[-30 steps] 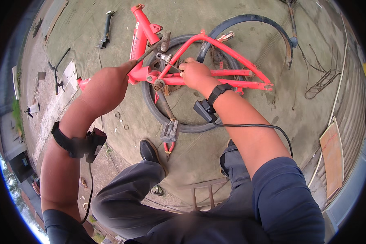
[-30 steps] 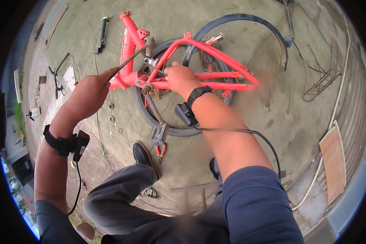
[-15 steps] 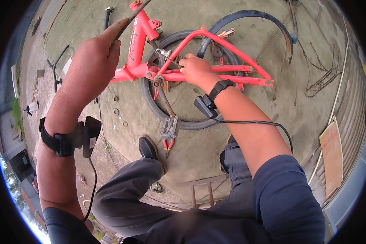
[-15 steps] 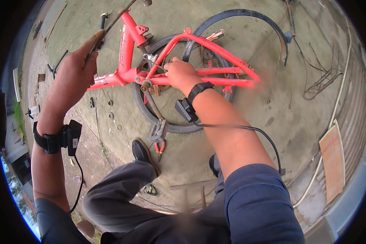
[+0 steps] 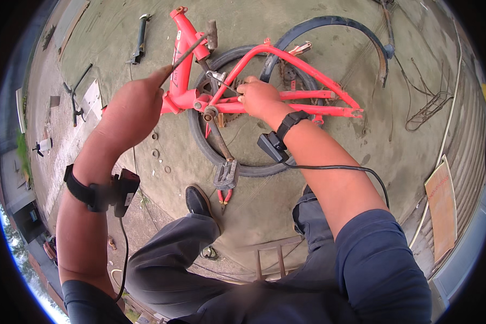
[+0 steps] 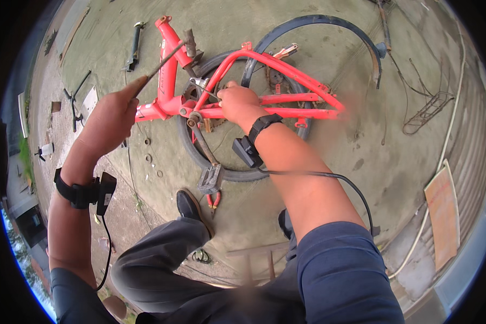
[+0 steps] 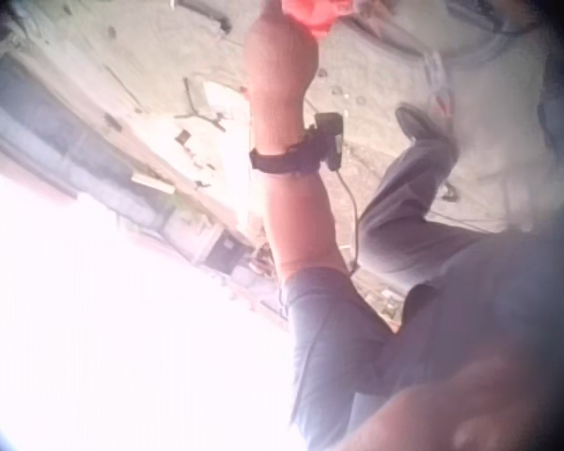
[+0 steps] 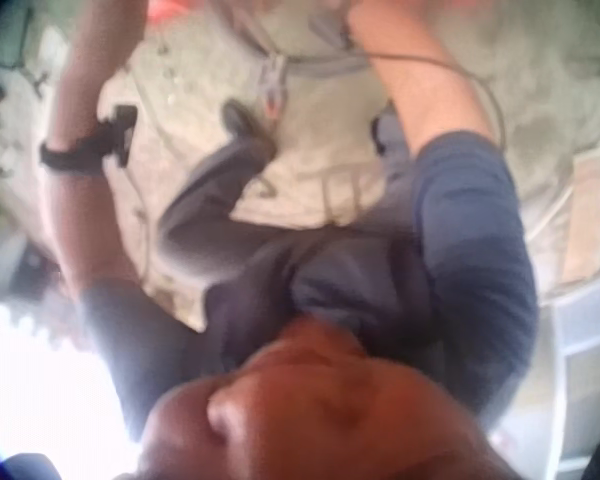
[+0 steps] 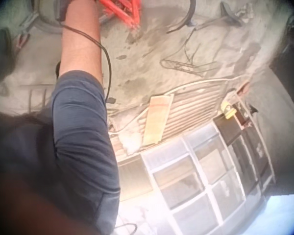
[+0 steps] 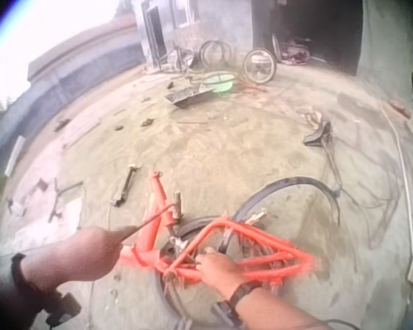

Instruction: The person cleans the bottom bracket area of a red bicycle frame using a wire brush and a metal rod. They then lift the frame to inspect the bottom bracket shell and surrounding areas.

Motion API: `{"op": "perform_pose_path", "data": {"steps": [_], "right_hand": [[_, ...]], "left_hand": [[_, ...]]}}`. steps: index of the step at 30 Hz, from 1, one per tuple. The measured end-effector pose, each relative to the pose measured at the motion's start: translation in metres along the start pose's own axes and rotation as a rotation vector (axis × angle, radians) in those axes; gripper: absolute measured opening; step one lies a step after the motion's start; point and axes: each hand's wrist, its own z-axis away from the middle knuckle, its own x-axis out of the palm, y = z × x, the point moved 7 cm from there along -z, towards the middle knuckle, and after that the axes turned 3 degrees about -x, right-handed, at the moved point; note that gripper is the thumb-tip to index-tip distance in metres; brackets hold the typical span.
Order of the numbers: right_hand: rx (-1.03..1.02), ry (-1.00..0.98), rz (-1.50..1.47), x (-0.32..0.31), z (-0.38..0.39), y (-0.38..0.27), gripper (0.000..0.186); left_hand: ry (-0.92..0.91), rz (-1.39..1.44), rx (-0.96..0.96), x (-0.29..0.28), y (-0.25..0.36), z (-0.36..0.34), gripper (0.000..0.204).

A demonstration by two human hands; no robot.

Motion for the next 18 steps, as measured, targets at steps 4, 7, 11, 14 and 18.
{"op": "perform_pose_path", "data": {"steps": [4,7,11,14,18], "right_hand": [[-0.03,0.0,-0.011,0.001,0.002,-0.003,0.021],[-0.003,-0.02,-0.01,0.003,0.001,-0.001,0.021],[-0.011,-0.015,-0.017,0.004,-0.001,0.004,0.02],[-0.024,-0.007,0.003,0.007,-0.003,0.001,0.021],[0.005,-0.011,-0.015,0.006,-0.005,0.002,0.02]], "left_hand": [[0.315,0.315,-0.026,-0.028,-0.004,0.005,0.048],[-0.025,0.007,0.015,0.007,-0.002,0.006,0.055],[0.198,0.034,0.113,-0.009,-0.002,0.001,0.052],[0.29,0.262,-0.02,-0.021,-0.012,0.001,0.048],[-0.325,-0.232,0.034,0.024,0.004,0.009,0.052]]}}
